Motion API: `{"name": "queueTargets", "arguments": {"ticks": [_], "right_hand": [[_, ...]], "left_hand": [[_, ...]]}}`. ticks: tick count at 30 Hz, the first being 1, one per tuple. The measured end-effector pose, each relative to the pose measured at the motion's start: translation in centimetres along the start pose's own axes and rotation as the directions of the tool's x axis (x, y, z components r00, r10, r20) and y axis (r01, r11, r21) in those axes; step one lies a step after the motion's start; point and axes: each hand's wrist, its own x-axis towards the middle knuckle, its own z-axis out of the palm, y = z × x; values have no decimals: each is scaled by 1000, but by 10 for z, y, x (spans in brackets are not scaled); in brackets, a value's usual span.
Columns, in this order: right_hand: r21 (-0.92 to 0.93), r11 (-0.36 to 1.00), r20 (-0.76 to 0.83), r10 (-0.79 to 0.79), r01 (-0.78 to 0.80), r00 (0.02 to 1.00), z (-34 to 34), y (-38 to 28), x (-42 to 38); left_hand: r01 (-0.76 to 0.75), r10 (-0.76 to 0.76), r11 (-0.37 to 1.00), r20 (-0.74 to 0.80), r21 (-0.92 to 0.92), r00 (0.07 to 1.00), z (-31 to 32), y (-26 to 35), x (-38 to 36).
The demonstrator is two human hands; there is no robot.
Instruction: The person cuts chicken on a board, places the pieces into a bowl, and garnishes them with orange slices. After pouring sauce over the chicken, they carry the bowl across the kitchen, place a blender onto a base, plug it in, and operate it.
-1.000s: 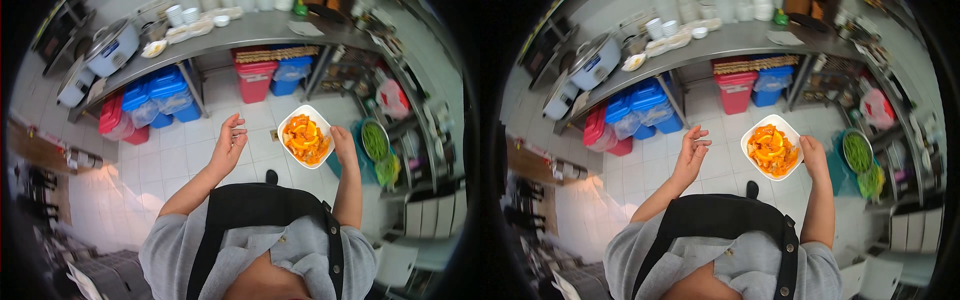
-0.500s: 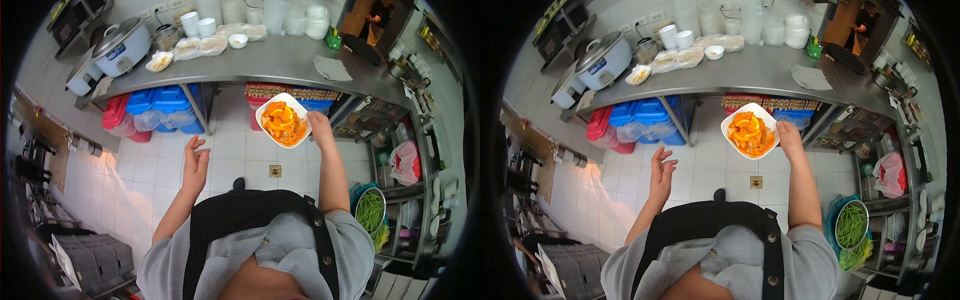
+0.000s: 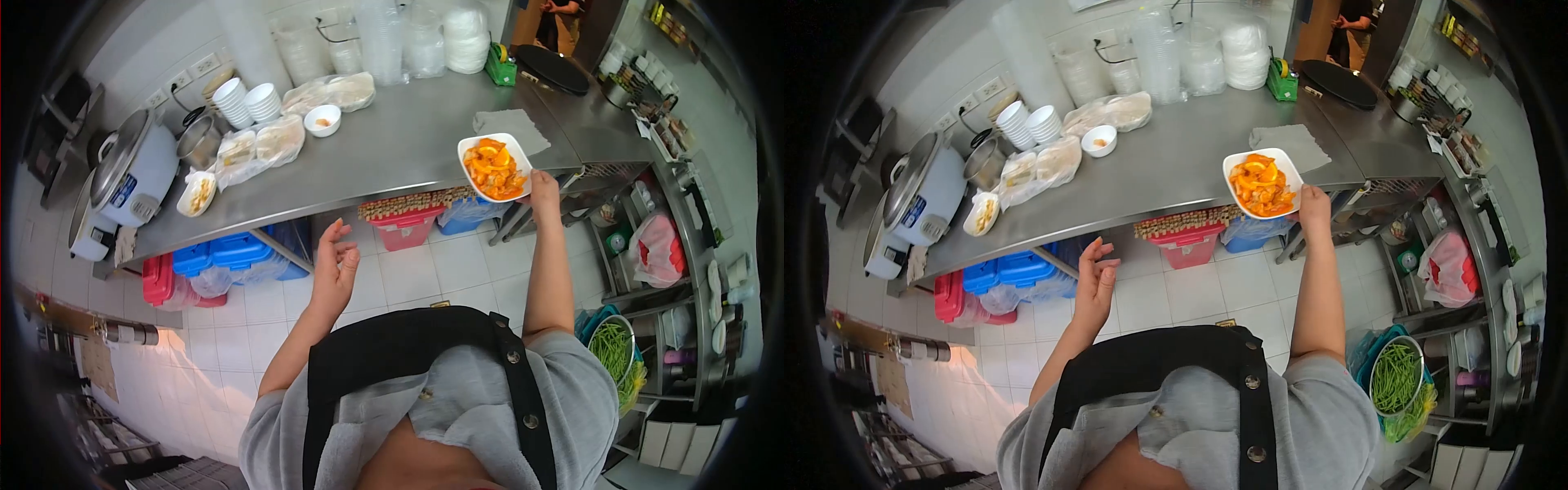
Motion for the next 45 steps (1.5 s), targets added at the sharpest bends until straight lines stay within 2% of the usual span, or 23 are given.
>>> {"name": "queueTargets", "arguments": {"ticks": [1,4,8,14,17,26,27,29,31,32,33,34,36,37,38,41,44,45], "right_hand": [[13,1000,-32,10,-9,999,-7,0,15],[41,999,-85,5,-2,996,-32,9,57],[-27,999,-148,-21,17,989,-52,21,141],[-10,1000,-199,26,-28,980,-63,45,237],[-39,997,-175,56,-64,983,-64,59,287],[36,990,-118,141,-138,983,-26,53,369],[51,988,-115,151,-146,982,-22,54,375],[136,976,12,172,-172,985,-17,57,383],[190,960,158,176,-204,972,-11,61,384],[-63,998,28,28,-27,999,-6,65,380],[-326,936,-50,-158,134,986,2,66,367],[-569,781,-69,-357,257,931,10,63,349],[-489,656,166,-578,576,799,17,42,283],[-674,499,350,-433,544,831,25,18,237],[-799,286,474,-240,529,847,34,2,202],[-793,204,576,-58,574,816,52,13,177],[-715,208,657,-125,667,744,65,41,200],[-642,375,668,-154,669,728,68,54,204]], "left_hand": [[-17,17,1000,25,-6,1000,9,-4,12],[-49,31,990,136,129,990,34,-7,33],[-2,-43,971,181,239,983,72,-12,77],[124,-145,980,126,158,981,143,-7,134],[95,-117,980,121,173,986,172,-10,156],[167,-186,954,57,248,981,201,-10,174],[193,-208,963,63,189,976,202,-12,174],[241,-246,968,74,68,967,206,-19,176],[379,-357,894,135,-239,925,206,-26,181],[441,-404,811,177,-384,898,205,-29,185],[516,-463,718,232,-467,855,208,-24,192],[529,-470,657,257,-537,845,210,-23,197],[537,-471,523,300,-662,829,211,-24,205],[542,-475,488,313,-684,822,211,-24,210],[548,-476,455,329,-702,816,212,-23,214],[579,-474,375,387,-724,791,214,-27,218],[601,-510,331,399,-727,762,223,-32,219],[609,-525,325,398,-724,753,225,-35,221]]}}
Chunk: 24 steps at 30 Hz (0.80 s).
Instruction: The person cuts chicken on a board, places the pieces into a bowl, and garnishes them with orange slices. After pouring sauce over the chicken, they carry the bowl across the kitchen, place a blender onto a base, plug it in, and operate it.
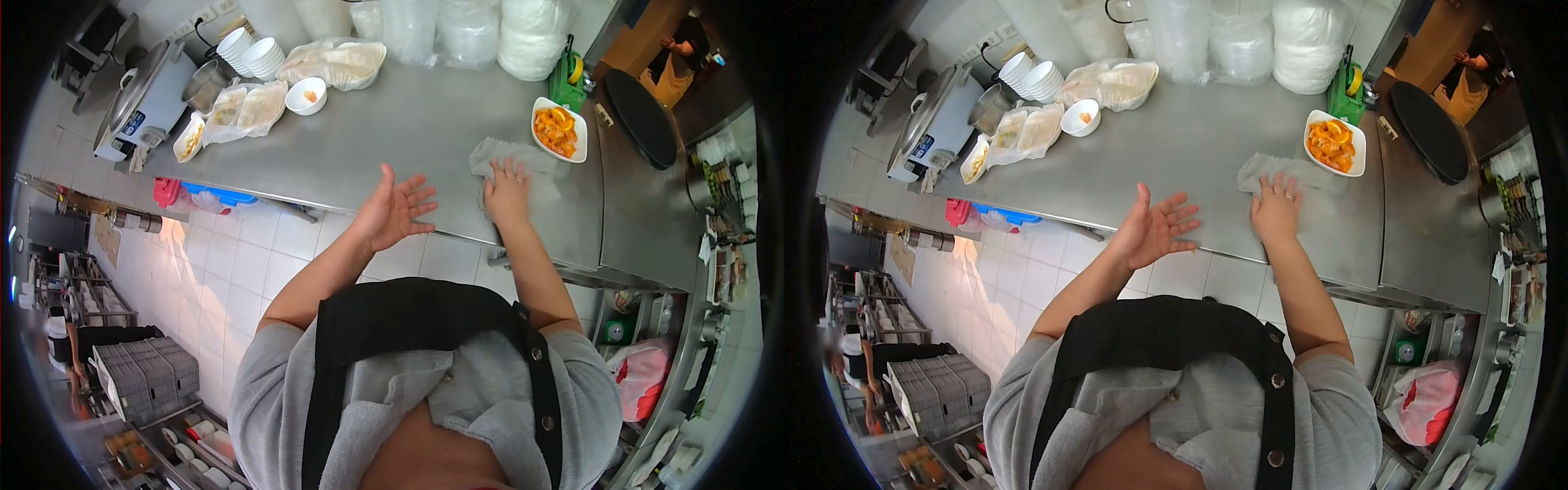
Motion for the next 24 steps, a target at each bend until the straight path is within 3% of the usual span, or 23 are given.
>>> {"name": "queueTargets", "arguments": {"ticks": [2,5,6,7,10,13,15,16,18,19,20,21,22,23,24], "right_hand": [[344,936,-55,-58,73,997,18,11,9],[809,583,-33,-90,79,995,-8,-42,-25],[681,661,-271,-173,315,947,-1,-66,-36],[488,706,-476,-277,513,835,3,-83,-44],[189,761,-488,-476,621,732,-16,-94,-45],[413,719,-300,-472,559,829,-16,-94,-30],[612,638,-231,-421,467,877,-17,-107,-29],[695,584,-193,-410,419,891,-20,-116,-28],[699,713,195,-260,52,946,-27,-119,-16],[718,689,115,-253,96,961,-38,-122,-18],[738,659,36,-255,146,966,-51,-123,-22],[562,802,-79,-189,200,979,-58,-120,-22],[454,890,5,-48,40,999,-93,-131,-29],[279,955,-203,-41,98,978,-98,-131,-31],[-17,998,-330,-61,58,942,-99,-125,-29]], "left_hand": [[26,-27,999,-32,-23,999,-9,-7,11],[119,-133,987,-133,-107,982,-7,-7,27],[162,-186,976,-172,-145,967,-2,-7,30],[117,-131,985,-108,-129,985,9,-9,29],[4,4,995,85,-96,996,31,-12,22],[-68,78,996,176,-63,981,25,-18,8],[-140,138,990,165,-2,977,23,-26,-6],[-176,154,982,239,71,959,16,-31,-11],[-285,192,934,370,216,909,-3,-37,-21],[-365,248,897,400,249,882,0,-34,-34],[-286,151,908,400,305,904,-24,-41,-45],[-317,117,855,443,411,889,-23,-28,-66],[-338,74,791,469,510,880,-18,-10,-91],[-349,25,717,479,603,878,-18,-1,-116],[-297,65,748,380,594,923,-28,-2,-138]]}}
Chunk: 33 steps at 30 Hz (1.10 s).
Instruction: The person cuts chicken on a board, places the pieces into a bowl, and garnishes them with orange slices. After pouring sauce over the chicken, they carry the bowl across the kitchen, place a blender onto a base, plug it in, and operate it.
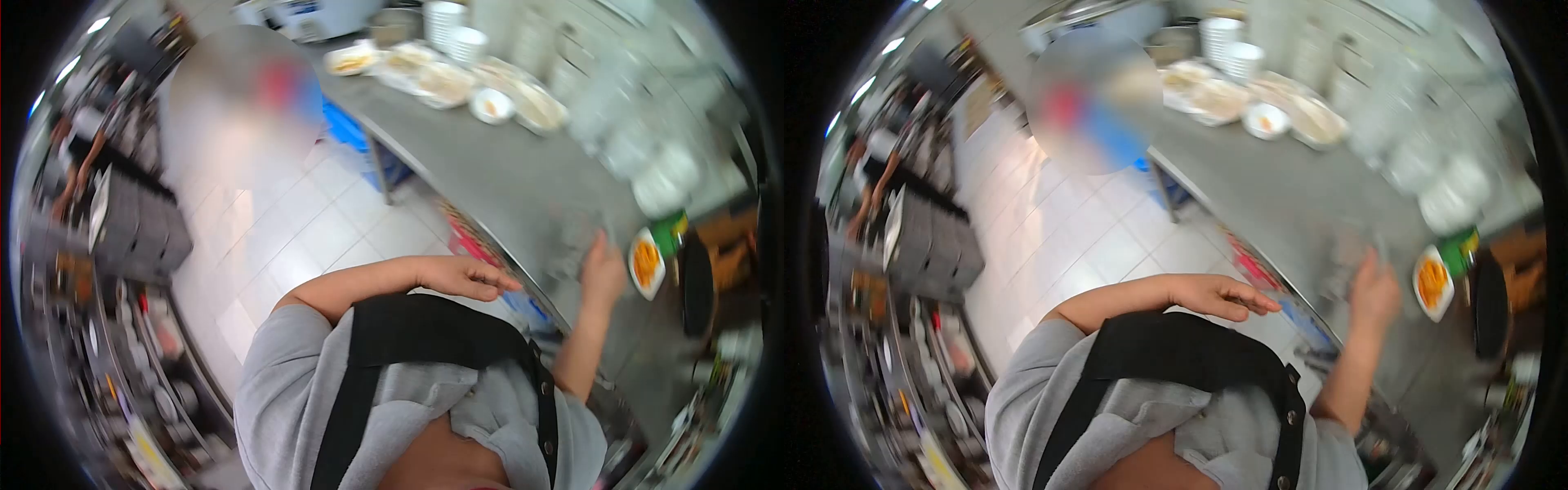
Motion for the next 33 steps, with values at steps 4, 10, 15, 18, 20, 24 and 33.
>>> {"name": "queueTargets", "arguments": {"ticks": [4,10,15,18,20,24,33], "right_hand": [[-313,940,311,-35,137,950,47,-1,-21],[-538,832,357,370,-135,858,138,10,-16],[-409,877,85,-239,253,967,157,-189,-48],[13,666,285,-717,746,636,230,-314,-130],[491,434,338,-894,755,294,300,-365,-209],[467,228,727,-650,854,-224,402,-431,-323],[615,-40,672,-497,788,-550,484,-645,-459]], "left_hand": [[-20,11,1000,-433,-16,901,0,-39,-112],[31,-127,990,-762,-139,635,38,-61,-316],[-3,-224,971,-918,-238,327,74,-93,-442],[-16,-250,966,-950,-258,189,95,-96,-492],[37,-159,987,-983,-156,91,105,-122,-516],[1,-177,984,-979,-179,-103,134,-140,-557],[74,-205,894,-551,-441,-809,185,-178,-656]]}}
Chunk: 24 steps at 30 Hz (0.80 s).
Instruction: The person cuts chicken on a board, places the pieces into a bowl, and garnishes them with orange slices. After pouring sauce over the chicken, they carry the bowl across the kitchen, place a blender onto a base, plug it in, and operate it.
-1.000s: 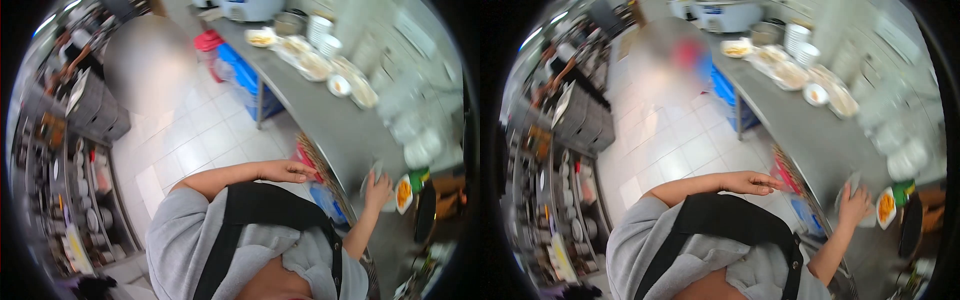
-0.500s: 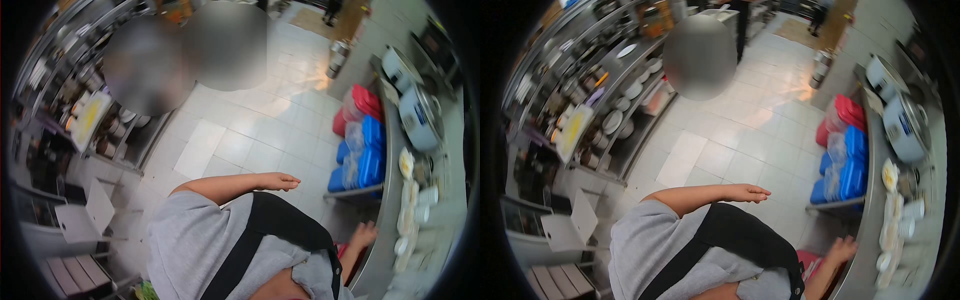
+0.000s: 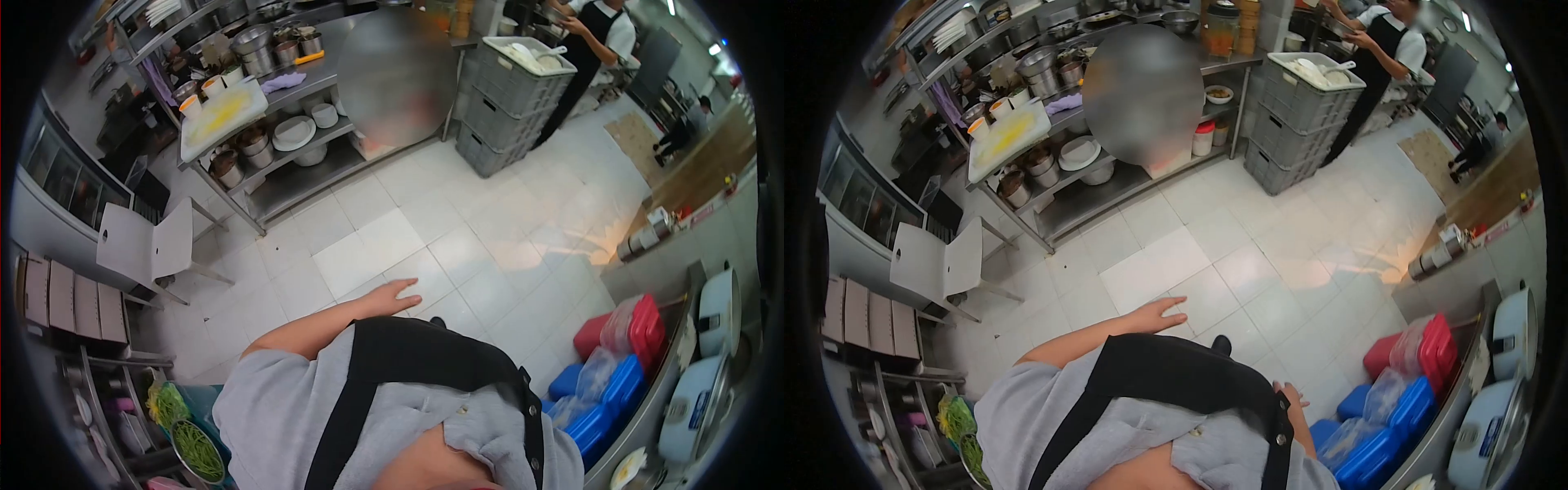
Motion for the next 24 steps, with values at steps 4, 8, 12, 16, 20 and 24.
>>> {"name": "queueTargets", "arguments": {"ticks": [4,8,12,16,20,24], "right_hand": [[51,985,-100,-161,167,982,-49,-37,110],[26,961,70,-277,276,958,-145,-168,113],[-404,801,170,-409,441,897,-185,-234,135],[-164,735,253,-613,658,748,-169,-216,239],[-74,854,299,-473,514,829,-211,-182,256],[-251,946,192,-159,205,968,-233,-154,268]], "left_hand": [[-84,79,996,-140,-26,987,-26,55,43],[172,-169,968,35,-180,985,-38,72,98],[375,-373,913,-43,160,927,-36,20,126],[589,-579,628,-200,509,790,-20,-105,122],[558,-653,750,264,355,710,-64,-136,154],[452,-514,855,303,253,803,-130,-155,225]]}}
